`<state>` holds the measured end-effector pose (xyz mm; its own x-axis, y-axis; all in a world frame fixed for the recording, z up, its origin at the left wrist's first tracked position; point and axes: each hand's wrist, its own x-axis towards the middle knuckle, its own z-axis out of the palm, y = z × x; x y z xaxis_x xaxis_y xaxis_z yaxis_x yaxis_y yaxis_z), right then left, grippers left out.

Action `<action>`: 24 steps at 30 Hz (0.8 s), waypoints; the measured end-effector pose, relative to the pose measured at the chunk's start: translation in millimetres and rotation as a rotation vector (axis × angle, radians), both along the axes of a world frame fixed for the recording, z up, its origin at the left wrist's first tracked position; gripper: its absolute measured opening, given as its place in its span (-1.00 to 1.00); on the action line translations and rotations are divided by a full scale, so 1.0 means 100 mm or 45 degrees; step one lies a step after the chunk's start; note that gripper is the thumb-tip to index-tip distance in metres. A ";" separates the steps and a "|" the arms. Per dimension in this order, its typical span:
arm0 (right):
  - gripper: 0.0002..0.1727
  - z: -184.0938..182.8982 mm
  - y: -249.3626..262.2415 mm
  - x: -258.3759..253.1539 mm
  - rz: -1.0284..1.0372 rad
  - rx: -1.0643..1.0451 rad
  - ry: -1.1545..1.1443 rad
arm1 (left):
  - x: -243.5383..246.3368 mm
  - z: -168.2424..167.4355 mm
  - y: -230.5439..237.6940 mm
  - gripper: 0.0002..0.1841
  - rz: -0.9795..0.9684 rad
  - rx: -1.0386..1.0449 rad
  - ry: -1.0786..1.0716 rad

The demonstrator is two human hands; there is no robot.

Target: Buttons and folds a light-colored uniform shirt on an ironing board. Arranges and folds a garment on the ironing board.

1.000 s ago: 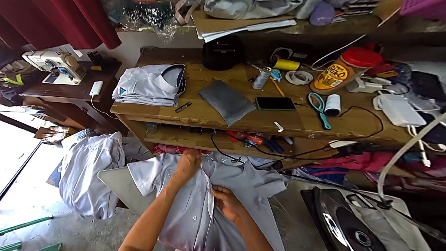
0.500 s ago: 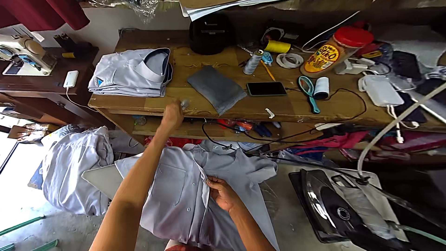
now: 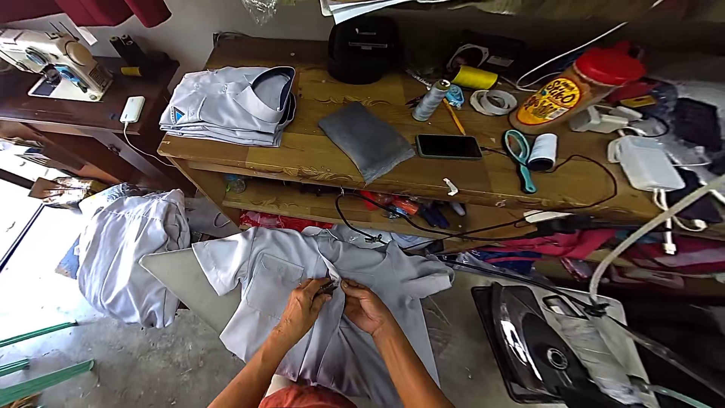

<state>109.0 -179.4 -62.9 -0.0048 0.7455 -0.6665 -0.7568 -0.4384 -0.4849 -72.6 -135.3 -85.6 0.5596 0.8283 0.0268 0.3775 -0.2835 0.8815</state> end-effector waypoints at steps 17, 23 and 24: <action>-0.77 -0.02 0.00 -0.04 0.048 0.032 -0.082 | -0.02 0.09 0.14 -0.73 -0.067 0.133 0.041; -0.78 -0.02 -0.01 -0.06 0.044 0.044 -0.135 | -0.01 0.16 0.16 -0.72 -0.104 0.223 0.168; -0.78 -0.02 -0.01 -0.06 0.054 0.057 -0.160 | -0.01 0.17 0.17 -0.73 -0.087 0.250 0.181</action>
